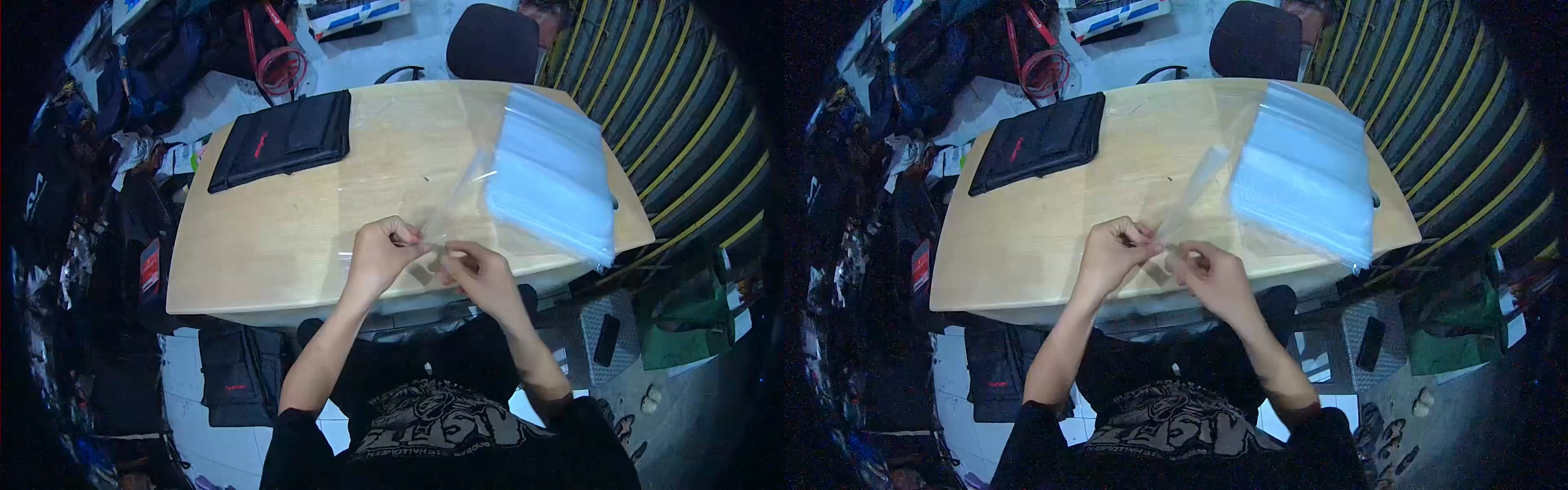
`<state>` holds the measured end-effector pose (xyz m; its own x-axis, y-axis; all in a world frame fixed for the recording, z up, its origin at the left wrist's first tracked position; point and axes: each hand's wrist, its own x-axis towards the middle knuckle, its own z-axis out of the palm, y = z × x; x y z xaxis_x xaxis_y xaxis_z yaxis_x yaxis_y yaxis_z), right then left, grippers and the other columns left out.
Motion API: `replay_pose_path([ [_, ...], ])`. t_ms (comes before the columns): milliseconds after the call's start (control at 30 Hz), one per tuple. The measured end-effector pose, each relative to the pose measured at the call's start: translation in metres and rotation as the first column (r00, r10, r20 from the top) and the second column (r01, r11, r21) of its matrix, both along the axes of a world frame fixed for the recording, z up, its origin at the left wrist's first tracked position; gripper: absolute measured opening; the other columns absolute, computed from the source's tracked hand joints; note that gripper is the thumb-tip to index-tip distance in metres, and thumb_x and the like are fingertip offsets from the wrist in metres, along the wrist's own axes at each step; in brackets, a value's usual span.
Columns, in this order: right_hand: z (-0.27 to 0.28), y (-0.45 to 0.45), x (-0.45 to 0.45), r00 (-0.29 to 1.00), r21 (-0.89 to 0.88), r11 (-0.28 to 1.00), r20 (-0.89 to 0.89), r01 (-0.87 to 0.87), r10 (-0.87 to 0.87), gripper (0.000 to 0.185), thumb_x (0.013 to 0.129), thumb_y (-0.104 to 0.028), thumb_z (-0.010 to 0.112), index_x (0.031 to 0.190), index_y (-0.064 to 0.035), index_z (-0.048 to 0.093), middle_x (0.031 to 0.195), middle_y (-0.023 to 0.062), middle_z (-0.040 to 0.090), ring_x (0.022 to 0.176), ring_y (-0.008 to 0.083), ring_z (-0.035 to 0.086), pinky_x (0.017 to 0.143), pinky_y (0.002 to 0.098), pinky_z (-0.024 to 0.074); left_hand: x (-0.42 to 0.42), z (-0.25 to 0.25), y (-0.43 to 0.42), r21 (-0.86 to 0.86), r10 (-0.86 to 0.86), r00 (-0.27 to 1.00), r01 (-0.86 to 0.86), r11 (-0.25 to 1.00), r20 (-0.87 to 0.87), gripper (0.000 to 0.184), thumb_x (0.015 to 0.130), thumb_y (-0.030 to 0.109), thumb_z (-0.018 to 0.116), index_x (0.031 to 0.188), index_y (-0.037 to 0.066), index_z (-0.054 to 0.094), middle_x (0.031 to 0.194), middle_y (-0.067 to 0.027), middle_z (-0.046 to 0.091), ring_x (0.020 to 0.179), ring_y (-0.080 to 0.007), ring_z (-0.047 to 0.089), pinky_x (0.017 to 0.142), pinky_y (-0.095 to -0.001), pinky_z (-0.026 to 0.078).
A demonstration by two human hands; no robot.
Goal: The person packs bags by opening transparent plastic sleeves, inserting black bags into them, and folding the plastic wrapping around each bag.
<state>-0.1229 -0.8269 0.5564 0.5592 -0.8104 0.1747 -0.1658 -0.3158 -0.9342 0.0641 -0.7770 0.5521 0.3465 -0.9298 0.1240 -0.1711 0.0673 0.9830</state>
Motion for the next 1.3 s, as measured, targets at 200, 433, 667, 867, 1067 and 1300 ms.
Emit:
replay_pose_path([
  [200, -0.011, -0.01, 0.024, 0.979, 0.338, 0.94, 0.173, 0.042, -0.106, 0.017, 0.094, -0.012, 0.058, 0.092, 0.005, 0.062, 0.079, 0.0099, 0.066, 0.066, 0.0148, 0.065, 0.055, 0.0254, 0.0532, 0.0, 0.008, 0.001, 0.09, -0.13, 0.989, 0.123, 0.988, 0.069, 0.019, 0.073, -0.005, 0.075, 0.068, 0.0, 0.058, 0.09, -0.011, 0.066, 0.083, -0.0127, 0.062, 0.074, -0.0257, 0.051],
  [433, -0.023, 0.001, 0.006, 0.962, 0.202, 0.943, 0.017, 0.264, -0.273, 0.021, 0.088, -0.013, 0.065, 0.077, 0.0046, 0.063, 0.06, 0.0077, 0.064, 0.054, 0.0115, 0.063, 0.049, 0.025, 0.0487, 0.018, 0.044, -0.022, -0.03, 0.152, 0.904, -0.153, 0.988, 0.399, 0.014, 0.08, 0.007, 0.073, 0.075, -0.001, 0.063, 0.075, -0.0072, 0.067, 0.071, -0.01, 0.061, 0.064, -0.0262, 0.049],
  [667, -0.038, 0.018, -0.014, 0.925, 0.036, 0.927, -0.084, 0.374, -0.37, 0.021, 0.084, -0.015, 0.067, 0.075, 0.0034, 0.062, 0.058, 0.0091, 0.063, 0.051, 0.0118, 0.062, 0.048, 0.0272, 0.0468, 0.022, 0.108, -0.049, -0.567, 0.617, 0.455, -0.26, 0.781, 0.642, 0.014, 0.082, 0.013, 0.071, 0.084, 0.001, 0.063, 0.076, -0.0148, 0.064, 0.061, -0.0239, 0.061, 0.057, -0.0315, 0.047],
  [867, 0.01, 0.036, -0.027, 0.888, -0.221, 0.88, -0.099, 0.42, -0.449, 0.022, 0.084, -0.018, 0.071, 0.083, 0.0019, 0.062, 0.063, 0.0131, 0.065, 0.054, 0.0175, 0.065, 0.051, 0.0289, 0.0493, 0.005, 0.105, -0.048, -0.617, 0.532, 0.434, 0.073, 0.783, 0.727, 0.016, 0.08, 0.008, 0.071, 0.085, 0.002, 0.058, 0.081, -0.0125, 0.061, 0.064, -0.0291, 0.061, 0.056, -0.0372, 0.048],
  [1067, 0.047, 0.022, 0.013, 0.969, -0.518, 0.822, 0.077, 0.238, -0.233, 0.011, 0.087, 0.001, 0.056, 0.097, 0.0023, 0.06, 0.09, 0.0197, 0.065, 0.073, 0.0337, 0.067, 0.067, 0.0384, 0.0531, -0.02, 0.078, -0.034, -0.504, 0.354, 0.518, 0.18, 0.845, 0.779, 0.015, 0.081, 0.008, 0.07, 0.087, 0.006, 0.057, 0.088, -0.0092, 0.061, 0.073, -0.0286, 0.065, 0.056, -0.0368, 0.051],
  [1300, 0.043, -0.06, 0.026, 0.962, -0.294, 0.954, -0.272, -0.052, -0.031, 0.014, 0.08, -0.008, 0.058, 0.09, -0.0014, 0.064, 0.075, 0.0143, 0.063, 0.067, 0.0318, 0.063, 0.059, 0.0415, 0.0507, -0.024, 0.067, -0.023, -0.447, 0.373, 0.305, 0.229, 0.865, 0.877, 0.02, 0.076, 0.011, 0.061, 0.095, 0.011, 0.054, 0.094, -0.0052, 0.058, 0.069, -0.0219, 0.065, 0.055, -0.0336, 0.053],
])
